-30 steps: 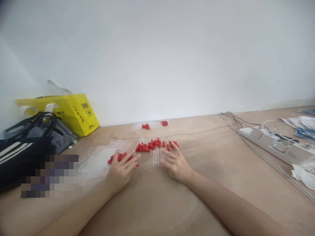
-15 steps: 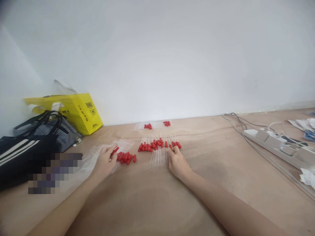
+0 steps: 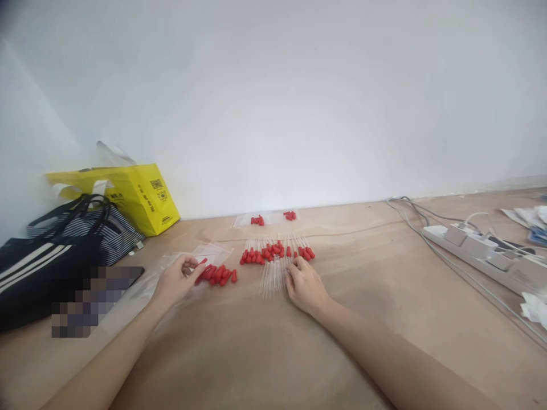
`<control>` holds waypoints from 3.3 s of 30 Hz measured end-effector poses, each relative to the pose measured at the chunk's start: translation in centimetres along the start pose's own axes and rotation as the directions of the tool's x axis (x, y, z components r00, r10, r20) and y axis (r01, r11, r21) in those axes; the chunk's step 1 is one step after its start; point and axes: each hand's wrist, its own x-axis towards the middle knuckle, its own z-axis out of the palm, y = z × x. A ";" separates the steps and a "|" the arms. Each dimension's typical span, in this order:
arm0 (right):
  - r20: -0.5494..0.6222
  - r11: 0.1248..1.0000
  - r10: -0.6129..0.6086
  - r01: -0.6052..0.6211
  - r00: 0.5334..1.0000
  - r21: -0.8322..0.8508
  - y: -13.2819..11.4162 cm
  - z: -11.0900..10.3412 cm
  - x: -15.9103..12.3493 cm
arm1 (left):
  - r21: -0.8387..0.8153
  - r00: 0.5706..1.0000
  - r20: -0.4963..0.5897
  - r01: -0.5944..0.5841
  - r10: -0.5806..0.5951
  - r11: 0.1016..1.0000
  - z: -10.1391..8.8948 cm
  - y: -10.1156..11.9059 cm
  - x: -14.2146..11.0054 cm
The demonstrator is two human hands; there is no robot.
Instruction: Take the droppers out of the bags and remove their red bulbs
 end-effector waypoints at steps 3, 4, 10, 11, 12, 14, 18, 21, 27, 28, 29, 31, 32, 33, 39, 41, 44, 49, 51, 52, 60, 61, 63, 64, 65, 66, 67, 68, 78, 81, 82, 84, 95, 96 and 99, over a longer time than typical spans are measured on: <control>-0.013 0.999 -0.014 0.013 1.000 -0.047 -0.1 -0.2 0.0 | -0.013 0.998 0.055 -0.026 0.026 1.000 -0.1 0.1 -0.1; -0.019 0.998 -0.018 0.017 1.000 -0.056 -0.1 -0.2 0.0 | -0.021 0.996 0.080 -0.026 0.028 0.999 -0.1 0.1 -0.1; -0.026 0.997 0.010 -0.012 1.000 -0.071 -0.1 -0.3 -0.1 | -0.065 0.989 0.149 0.030 -0.020 0.997 0.2 -0.9 0.0; -0.025 0.997 0.012 -0.014 1.000 -0.069 -0.1 -0.3 0.0 | -0.074 0.989 0.150 0.031 -0.020 0.997 0.2 -1.0 0.0; -0.027 0.998 0.013 -0.014 1.000 -0.068 -0.1 -0.4 0.0 | -0.076 0.989 0.147 0.029 -0.018 0.997 0.2 -1.1 0.1; -0.034 0.998 0.014 -0.016 0.999 -0.061 -0.1 -0.5 0.0 | -0.034 0.993 0.121 0.019 -0.014 0.999 0.1 -1.0 0.2; -0.060 0.999 0.009 -0.012 0.998 -0.051 -0.3 -0.7 0.1 | 0.192 0.990 0.108 -0.111 0.091 0.975 0.4 1.1 0.4; -0.079 0.999 -0.005 0.001 0.997 -0.052 -0.3 -0.8 0.1 | 0.256 0.971 0.180 -0.203 0.160 0.945 1.6 3.5 1.0; -0.087 0.998 0.003 -0.009 0.996 -0.062 -0.3 -1.0 -0.1 | 0.358 0.963 0.267 -0.147 0.050 0.922 5.0 6.6 3.7; -0.087 0.998 0.007 -0.013 0.996 -0.062 -0.3 -1.1 -0.1 | 0.374 0.959 0.282 -0.131 0.023 0.918 5.4 6.8 4.1; -0.087 0.998 0.010 -0.016 0.996 -0.062 -0.3 -1.1 -0.1 | 0.387 0.955 0.296 -0.120 0.000 0.914 5.8 7.0 4.3; -0.087 0.998 0.012 -0.018 0.996 -0.062 -0.4 -1.2 -0.1 | 0.413 0.949 0.314 -0.107 -0.031 0.905 6.3 7.2 4.7; -0.089 0.998 0.012 -0.018 0.996 -0.061 -0.4 -1.2 -0.1 | 0.424 0.947 0.319 -0.106 -0.039 0.900 6.4 7.3 4.8; -0.089 0.998 0.012 -0.018 0.996 -0.060 -0.4 -1.3 -0.1 | 0.435 0.946 0.322 -0.107 -0.044 0.894 6.5 7.4 4.8; -0.105 0.997 0.015 -0.023 0.994 -0.069 -0.3 -1.4 -0.1 | 0.480 0.955 0.295 -0.127 -0.023 0.868 5.1 8.2 4.1; -0.118 0.997 0.009 -0.017 0.993 -0.071 -0.2 -1.4 -0.1 | 0.486 0.964 0.266 -0.148 0.015 0.861 3.9 8.2 2.9; -0.135 0.998 -0.024 0.017 0.991 -0.055 -0.3 -1.4 0.0 | 0.473 0.959 0.241 -0.250 0.149 0.845 2.4 7.7 -0.1; -0.155 0.984 -0.178 0.172 0.972 -0.052 -1.3 -2.0 0.3 | 0.427 0.743 0.124 -0.639 0.658 0.640 3.1 6.2 -4.7; -0.132 0.964 -0.263 0.256 0.956 -0.067 -1.6 -2.1 0.4 | 0.411 0.645 0.068 -0.713 0.761 0.567 4.0 5.8 -5.5; -0.113 0.953 -0.301 0.295 0.947 -0.067 -1.8 -2.1 0.4 | 0.399 0.610 0.044 -0.737 0.791 0.546 4.4 5.8 -5.6; -0.080 0.924 -0.382 0.381 0.921 -0.031 -1.9 -1.3 0.5 | 0.290 0.572 -0.035 -0.779 0.819 0.556 4.7 6.2 -5.6; -0.086 0.919 -0.395 0.393 0.915 -0.032 -1.8 -1.3 0.5 | 0.267 0.578 -0.040 -0.780 0.815 0.566 4.7 6.3 -5.6; -0.099 0.909 -0.416 0.414 0.904 -0.035 -1.8 -1.4 0.5 | 0.219 0.578 -0.040 -0.791 0.815 0.572 4.8 6.5 -5.7; -0.104 0.906 -0.423 0.421 0.900 -0.038 -1.9 -1.4 0.5 | 0.196 0.574 -0.031 -0.799 0.818 0.569 4.9 6.6 -5.7; -0.111 0.904 -0.428 0.426 0.897 -0.042 -1.9 -1.4 0.5 | 0.175 0.569 -0.019 -0.808 0.822 0.563 5.0 6.6 -5.6; -0.119 0.902 -0.431 0.428 0.895 -0.047 -1.9 -1.4 0.5 | 0.157 0.564 -0.008 -0.815 0.826 0.558 5.2 6.6 -5.6; -0.128 0.901 -0.435 0.432 0.891 -0.052 -1.9 -1.3 0.5 | 0.140 0.561 -0.005 -0.819 0.828 0.556 5.3 6.6 -5.6; -0.140 0.899 -0.438 0.435 0.888 -0.055 -2.0 -1.2 0.5 | 0.125 0.561 -0.003 -0.821 0.828 0.556 5.5 6.6 -5.5; -0.112 0.890 -0.455 0.455 0.883 -0.027 -2.2 -1.4 0.4 | 0.105 0.594 0.022 -0.801 0.804 0.589 5.2 6.9 -6.0; -0.096 0.891 -0.451 0.453 0.888 0.004 -2.2 -1.6 0.3 | 0.107 0.597 0.037 -0.800 0.801 0.591 4.9 6.9 -6.1; -0.092 0.891 -0.450 0.453 0.889 0.018 -2.2 -1.6 0.3 | 0.107 0.596 0.042 -0.800 0.802 0.590 4.9 6.8 -6.1; -0.087 0.889 -0.450 0.455 0.889 0.048 -2.1 -1.6 0.2 | 0.109 0.594 0.050 -0.803 0.803 0.586 4.7 6.8 -6.0; -0.093 0.888 -0.439 0.447 0.894 0.103 -1.4 -2.0 -0.1 | 0.134 0.600 0.061 -0.797 0.798 0.589 3.7 6.1 -5.8; -0.096 0.903 -0.411 0.420 0.906 0.091 -1.1 -2.2 -0.2 | 0.149 0.622 0.053 -0.778 0.781 0.610 3.5 5.7 -5.7; -0.089 0.948 -0.315 0.318 0.945 0.017 0.1 -2.7 -0.5 | 0.162 0.694 0.013 -0.712 0.720 0.684 2.9 4.7 -5.4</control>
